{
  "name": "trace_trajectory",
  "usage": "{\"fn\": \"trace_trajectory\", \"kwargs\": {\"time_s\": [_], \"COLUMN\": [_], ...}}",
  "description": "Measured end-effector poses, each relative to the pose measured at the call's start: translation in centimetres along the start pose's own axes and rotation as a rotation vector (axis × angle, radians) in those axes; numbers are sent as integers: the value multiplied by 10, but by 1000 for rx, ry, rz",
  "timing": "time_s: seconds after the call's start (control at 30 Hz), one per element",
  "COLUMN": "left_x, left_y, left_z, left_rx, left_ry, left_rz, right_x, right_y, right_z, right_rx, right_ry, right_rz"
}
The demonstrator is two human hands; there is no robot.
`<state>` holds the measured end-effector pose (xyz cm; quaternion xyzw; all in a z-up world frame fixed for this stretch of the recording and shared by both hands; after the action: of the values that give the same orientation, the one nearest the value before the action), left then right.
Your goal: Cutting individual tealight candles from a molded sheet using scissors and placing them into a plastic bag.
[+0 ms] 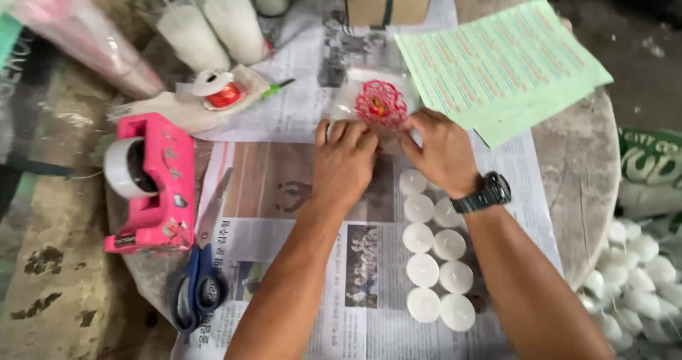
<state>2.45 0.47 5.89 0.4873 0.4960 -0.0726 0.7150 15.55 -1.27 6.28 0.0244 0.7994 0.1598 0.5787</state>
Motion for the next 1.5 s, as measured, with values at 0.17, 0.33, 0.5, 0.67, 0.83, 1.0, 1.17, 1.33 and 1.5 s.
{"fn": "trace_trajectory", "kwargs": {"time_s": [0.17, 0.33, 0.5, 0.67, 0.83, 1.0, 1.17, 1.33, 1.5], "left_x": [10, 21, 14, 10, 1, 2, 1, -39, -106], "left_y": [2, -2, -3, -5, 3, 5, 6, 14, 7], "left_z": [10, -2, -11, -27, -16, -10, -25, -25, -32], "left_rx": [41, -156, -136, -174, -113, 2, -42, -133, -423], "left_ry": [13, 121, 6, -242, -484, -535, -512, -888, -967], "left_rz": [-20, -80, -45, -1, -23, -175, -126, 41, 417], "right_x": [-5, -3, -8, -19, -10, 1, -12, -13, -2], "right_y": [-3, -1, -2, -1, -2, -4, -4, -4, -5], "right_z": [1, -15, -12, -21, -19, -2, -9, -22, -9], "right_rx": [-24, -122, -141, -182, -88, 8, 0, -77, -40], "right_ry": [97, 58, 160, 165, 26, -81, -37, -20, -56], "right_rz": [112, 19, -28, -77, -76, -64, -43, -192, -191]}}
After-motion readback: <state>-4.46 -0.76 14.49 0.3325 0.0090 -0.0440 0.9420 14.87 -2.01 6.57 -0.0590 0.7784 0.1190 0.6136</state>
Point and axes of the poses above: each hand's wrist, its own y-axis towards the middle knuckle, its own x-axis out of the palm, z = x × y, the point moved 6 cm from there along y, towards the middle knuckle, and after that the axes turned 15 degrees about -z, right-handed, at the moved point
